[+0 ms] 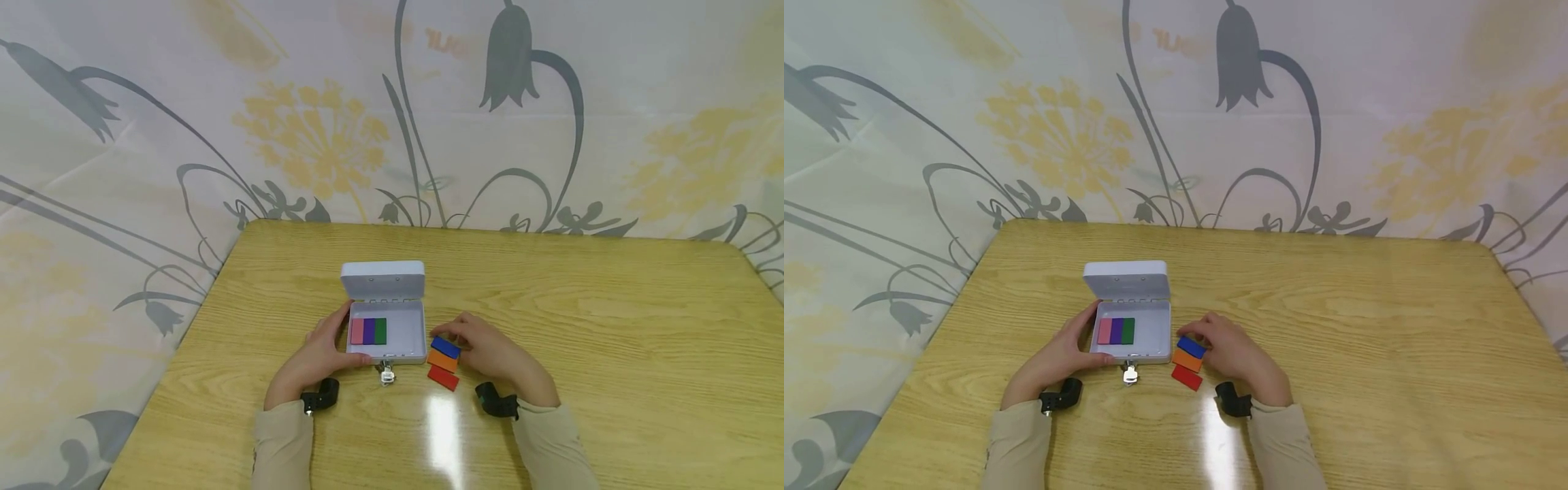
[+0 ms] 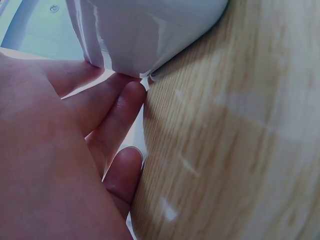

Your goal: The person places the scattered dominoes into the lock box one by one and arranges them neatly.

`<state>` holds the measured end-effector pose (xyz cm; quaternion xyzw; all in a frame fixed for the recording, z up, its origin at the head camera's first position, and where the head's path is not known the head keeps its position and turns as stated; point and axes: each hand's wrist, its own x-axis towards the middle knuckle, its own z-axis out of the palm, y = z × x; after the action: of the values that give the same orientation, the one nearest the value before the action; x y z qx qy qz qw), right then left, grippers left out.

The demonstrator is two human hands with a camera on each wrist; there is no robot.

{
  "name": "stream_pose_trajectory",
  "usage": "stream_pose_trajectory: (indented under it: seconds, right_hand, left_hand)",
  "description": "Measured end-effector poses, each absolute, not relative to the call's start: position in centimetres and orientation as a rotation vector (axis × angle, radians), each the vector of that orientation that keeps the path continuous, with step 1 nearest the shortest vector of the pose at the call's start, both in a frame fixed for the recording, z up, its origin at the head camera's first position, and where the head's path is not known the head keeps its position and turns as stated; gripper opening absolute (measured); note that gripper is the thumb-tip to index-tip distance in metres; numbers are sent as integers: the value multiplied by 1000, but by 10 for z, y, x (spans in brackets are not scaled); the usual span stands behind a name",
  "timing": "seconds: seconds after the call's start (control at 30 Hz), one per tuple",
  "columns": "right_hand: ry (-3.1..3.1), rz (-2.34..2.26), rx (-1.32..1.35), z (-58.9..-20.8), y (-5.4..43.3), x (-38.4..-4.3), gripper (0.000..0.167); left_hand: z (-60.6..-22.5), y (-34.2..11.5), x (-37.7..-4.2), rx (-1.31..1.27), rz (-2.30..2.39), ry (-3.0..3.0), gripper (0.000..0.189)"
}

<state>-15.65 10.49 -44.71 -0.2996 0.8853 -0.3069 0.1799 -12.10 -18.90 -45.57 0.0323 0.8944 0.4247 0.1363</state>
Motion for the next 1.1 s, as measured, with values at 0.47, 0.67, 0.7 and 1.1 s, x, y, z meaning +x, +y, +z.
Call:
stream_pose_trajectory:
  seconds: [0.47, 0.67, 0.7, 1.1]
  right_hand:
    - [2482, -888, -803, -446, 106, -157, 49]
    - [2516, -832, -838, -446, 106, -157, 46]
    - [2520, -826, -836, -446, 106, -157, 46]
    - [2553, -842, -704, -451, 105, -159, 40]
  left_hand:
    - [-455, -190, -122, 97, 1232, 2584, 107]
    - [-455, -189, -121, 96, 1237, 2578, 106]
    - [-455, -189, -121, 96, 1233, 2579, 107]
    - [-456, -189, -121, 87, 1222, 2582, 107]
